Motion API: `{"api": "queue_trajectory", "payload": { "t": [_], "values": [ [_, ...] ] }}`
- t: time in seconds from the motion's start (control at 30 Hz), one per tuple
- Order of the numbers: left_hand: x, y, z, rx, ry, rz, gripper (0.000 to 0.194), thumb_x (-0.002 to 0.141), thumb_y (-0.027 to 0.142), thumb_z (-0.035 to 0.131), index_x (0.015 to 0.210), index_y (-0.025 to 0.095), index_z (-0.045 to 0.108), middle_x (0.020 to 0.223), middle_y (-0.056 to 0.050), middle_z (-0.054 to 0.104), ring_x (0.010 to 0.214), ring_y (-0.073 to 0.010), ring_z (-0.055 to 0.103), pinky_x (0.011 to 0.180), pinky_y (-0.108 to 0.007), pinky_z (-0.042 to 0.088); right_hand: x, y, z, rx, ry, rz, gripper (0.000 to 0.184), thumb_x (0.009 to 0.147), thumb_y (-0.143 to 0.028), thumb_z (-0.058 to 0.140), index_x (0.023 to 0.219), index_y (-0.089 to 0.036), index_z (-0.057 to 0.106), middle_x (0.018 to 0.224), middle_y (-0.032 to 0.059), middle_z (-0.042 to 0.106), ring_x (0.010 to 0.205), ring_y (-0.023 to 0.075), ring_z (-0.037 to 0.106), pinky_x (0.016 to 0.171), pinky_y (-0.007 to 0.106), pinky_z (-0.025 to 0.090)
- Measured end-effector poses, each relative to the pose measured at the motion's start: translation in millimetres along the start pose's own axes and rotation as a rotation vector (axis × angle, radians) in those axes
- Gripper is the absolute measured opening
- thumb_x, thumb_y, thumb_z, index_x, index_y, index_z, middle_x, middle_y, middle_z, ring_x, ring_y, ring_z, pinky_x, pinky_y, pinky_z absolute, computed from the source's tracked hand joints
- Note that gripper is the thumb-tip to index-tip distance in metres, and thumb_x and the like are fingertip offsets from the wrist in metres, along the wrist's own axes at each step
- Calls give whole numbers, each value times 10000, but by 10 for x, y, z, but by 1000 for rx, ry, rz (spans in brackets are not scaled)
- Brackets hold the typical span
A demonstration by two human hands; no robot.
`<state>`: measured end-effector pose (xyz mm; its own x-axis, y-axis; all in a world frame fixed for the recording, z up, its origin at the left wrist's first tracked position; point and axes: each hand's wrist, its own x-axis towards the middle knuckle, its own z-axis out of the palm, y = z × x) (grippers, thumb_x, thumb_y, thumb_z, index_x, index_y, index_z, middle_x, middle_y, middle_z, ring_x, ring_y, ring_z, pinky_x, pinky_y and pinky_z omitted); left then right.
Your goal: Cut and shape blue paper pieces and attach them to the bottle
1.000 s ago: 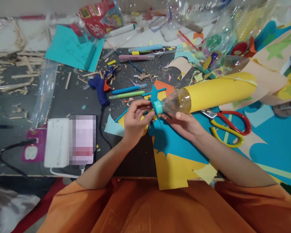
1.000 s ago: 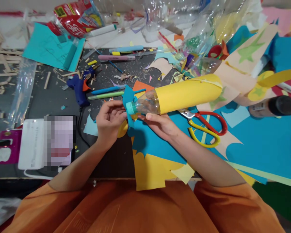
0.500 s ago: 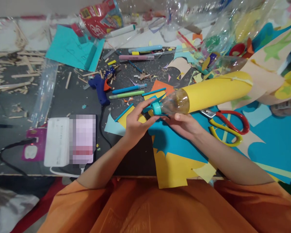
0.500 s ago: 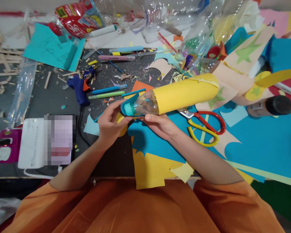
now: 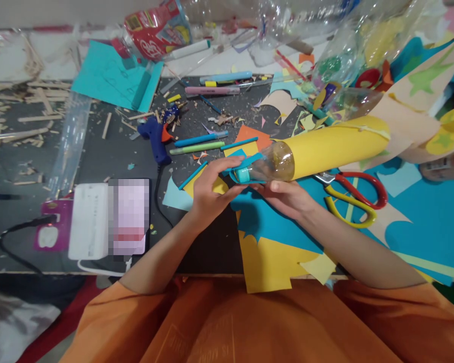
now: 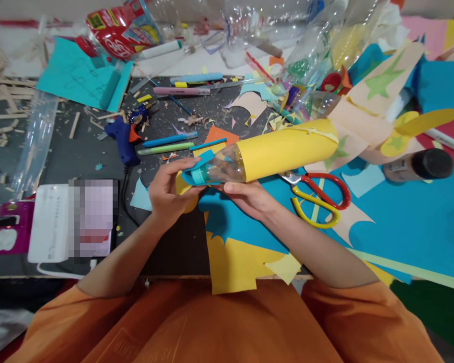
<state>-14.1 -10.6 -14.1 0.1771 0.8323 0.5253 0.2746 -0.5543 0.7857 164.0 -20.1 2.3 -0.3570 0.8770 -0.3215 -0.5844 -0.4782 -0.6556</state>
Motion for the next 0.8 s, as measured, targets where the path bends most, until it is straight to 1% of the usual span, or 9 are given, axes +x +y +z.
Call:
{"api": "queue_trajectory", "payload": {
  "t": [0.1,0.2,0.3,0.4,0.5,0.6,0.8],
  "values": [
    [11,0,0,5,9,22,385,784,365,736,1123,237,606,1114,-55,709,1050,-216,673,913,-353,542,-1,18,-5,12,-11,4,368,549,-249,818,901,-302,722,962,-48,754,991,187,668,1007,373,493],
    [21,-5,-3,37,7,12,410,778,386,737,1142,235,624,1110,-49,714,1039,-214,675,907,-337,537,-3,35,-25,8,-46,-3,350,594,-246,793,930,-310,718,1069,-55,733,1081,186,642,1019,367,486],
    [27,-7,-11,58,-16,0,400,792,397,719,1154,246,639,1123,-43,717,1053,-218,668,921,-349,529,-5,45,-40,7,-65,1,353,623,-227,775,957,-318,709,1147,-64,709,1138,183,616,1049,374,463],
    [35,2,-18,51,-26,-12,391,793,402,716,1147,249,645,1131,-39,719,1052,-215,670,920,-353,534,-7,50,-40,31,-53,-2,361,606,-213,786,944,-319,714,1085,-73,728,1089,173,638,1043,365,473],
    [44,19,-20,23,-26,-12,388,786,356,733,1150,257,641,1145,-29,718,1059,-202,671,927,-339,535,-10,56,-35,36,-27,-7,358,598,-212,795,928,-326,716,1018,-86,744,1047,164,657,1028,362,488],
    [48,33,-24,22,-32,-27,388,784,332,739,1151,254,640,1155,-27,715,1073,-200,667,940,-336,531,-14,59,-29,23,-28,-4,328,600,-225,801,904,-319,719,992,-81,752,1032,168,665,1029,377,489],
    [55,50,-39,103,-68,-75,410,800,453,693,1143,232,650,1150,-41,716,1066,-213,668,936,-336,534,-19,42,-12,5,6,19,384,575,-246,822,936,-320,715,1006,-71,750,1071,185,653,1043,391,481]
  ]
}}
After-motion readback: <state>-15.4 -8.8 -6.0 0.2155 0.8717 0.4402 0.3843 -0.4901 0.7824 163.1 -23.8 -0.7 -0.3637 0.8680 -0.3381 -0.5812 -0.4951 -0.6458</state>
